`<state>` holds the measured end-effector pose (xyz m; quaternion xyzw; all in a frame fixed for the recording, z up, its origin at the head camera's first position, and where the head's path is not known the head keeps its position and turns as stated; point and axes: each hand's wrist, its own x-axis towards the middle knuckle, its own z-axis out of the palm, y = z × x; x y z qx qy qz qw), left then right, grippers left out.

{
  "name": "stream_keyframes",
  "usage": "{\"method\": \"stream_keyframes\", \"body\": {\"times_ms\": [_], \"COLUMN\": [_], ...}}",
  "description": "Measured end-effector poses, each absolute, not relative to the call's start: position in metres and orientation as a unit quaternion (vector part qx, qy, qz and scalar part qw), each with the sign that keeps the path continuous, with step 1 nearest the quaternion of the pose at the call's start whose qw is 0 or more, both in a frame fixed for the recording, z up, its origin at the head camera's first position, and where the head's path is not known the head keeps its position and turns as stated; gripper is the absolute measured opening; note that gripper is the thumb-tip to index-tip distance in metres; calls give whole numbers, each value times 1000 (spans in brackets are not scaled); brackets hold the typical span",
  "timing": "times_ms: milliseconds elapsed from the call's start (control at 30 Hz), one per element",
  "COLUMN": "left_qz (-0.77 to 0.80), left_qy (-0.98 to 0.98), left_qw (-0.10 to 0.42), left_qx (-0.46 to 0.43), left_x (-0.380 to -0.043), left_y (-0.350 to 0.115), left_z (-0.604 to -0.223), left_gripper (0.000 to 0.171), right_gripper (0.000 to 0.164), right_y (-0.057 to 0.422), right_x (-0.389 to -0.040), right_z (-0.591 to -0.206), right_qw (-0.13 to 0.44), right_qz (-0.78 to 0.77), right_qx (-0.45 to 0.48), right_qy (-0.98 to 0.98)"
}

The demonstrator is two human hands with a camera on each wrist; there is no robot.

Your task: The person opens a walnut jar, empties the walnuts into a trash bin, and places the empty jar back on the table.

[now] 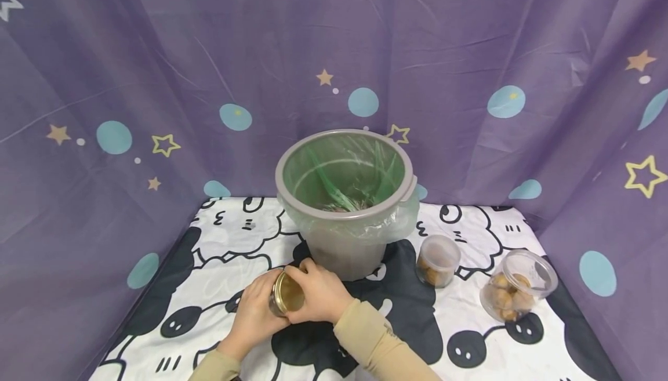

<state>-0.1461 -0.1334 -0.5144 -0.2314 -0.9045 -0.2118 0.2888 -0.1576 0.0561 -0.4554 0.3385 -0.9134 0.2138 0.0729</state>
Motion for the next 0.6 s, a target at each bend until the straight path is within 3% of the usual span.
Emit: {"method": "stream_keyframes", "body": {"times_ms": [333,600], "left_qz": [-232,-230], "left_qy": [-911,-903], "left_qw": [259,274], "left_qx": [-220,-237], "left_x": [-146,-146], "left_y": [-135,-134], "left_z": [-512,-514], "left_gripper": [97,93], "right_gripper": [79,79], "right_y": [61,58], "right_x": [-161,-157], "right_z": [-452,-454], "right_qw": [69,67], "right_qz": [201,231], "right_qx": [427,329], "right_qy": [-879,-913]}}
